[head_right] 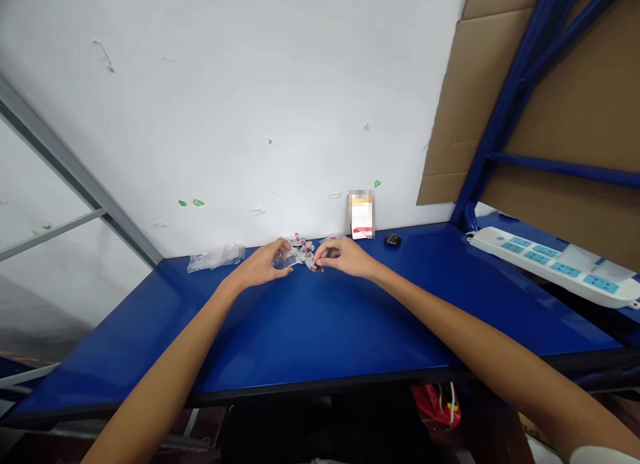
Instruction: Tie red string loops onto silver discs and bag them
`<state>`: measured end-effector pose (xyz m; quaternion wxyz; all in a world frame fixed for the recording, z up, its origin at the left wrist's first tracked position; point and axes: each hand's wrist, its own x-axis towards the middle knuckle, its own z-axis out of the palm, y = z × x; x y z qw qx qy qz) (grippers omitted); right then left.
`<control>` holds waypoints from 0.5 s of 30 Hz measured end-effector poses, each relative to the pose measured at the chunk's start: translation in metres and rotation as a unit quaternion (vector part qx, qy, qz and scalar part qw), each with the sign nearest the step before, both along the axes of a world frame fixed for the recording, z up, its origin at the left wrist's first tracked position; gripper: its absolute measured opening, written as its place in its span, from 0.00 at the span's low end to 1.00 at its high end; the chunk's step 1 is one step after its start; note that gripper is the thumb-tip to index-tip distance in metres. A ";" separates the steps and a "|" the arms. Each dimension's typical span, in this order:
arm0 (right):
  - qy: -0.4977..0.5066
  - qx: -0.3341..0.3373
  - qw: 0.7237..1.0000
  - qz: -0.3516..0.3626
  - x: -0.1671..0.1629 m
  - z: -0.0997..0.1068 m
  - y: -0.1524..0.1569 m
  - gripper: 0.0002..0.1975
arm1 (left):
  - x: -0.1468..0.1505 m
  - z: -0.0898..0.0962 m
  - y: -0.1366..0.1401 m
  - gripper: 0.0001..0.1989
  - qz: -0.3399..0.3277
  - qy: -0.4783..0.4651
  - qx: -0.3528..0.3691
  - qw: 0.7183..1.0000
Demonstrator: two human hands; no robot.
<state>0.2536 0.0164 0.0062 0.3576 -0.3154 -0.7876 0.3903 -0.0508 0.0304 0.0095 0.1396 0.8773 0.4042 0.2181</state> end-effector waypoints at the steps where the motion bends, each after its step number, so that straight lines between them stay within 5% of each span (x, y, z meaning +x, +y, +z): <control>1: 0.007 0.007 1.000 -0.002 0.005 0.003 0.001 0.12 | 0.003 0.000 -0.002 0.24 0.002 0.008 0.003 1.000; 8: 0.038 0.068 0.994 -0.083 0.003 0.000 0.001 0.04 | 0.018 0.001 -0.015 0.25 -0.002 0.036 0.012 0.999; 15: -0.036 0.167 0.981 -0.096 -0.006 -0.007 -0.010 0.04 | 0.030 -0.003 -0.022 0.26 -0.009 0.039 0.029 0.999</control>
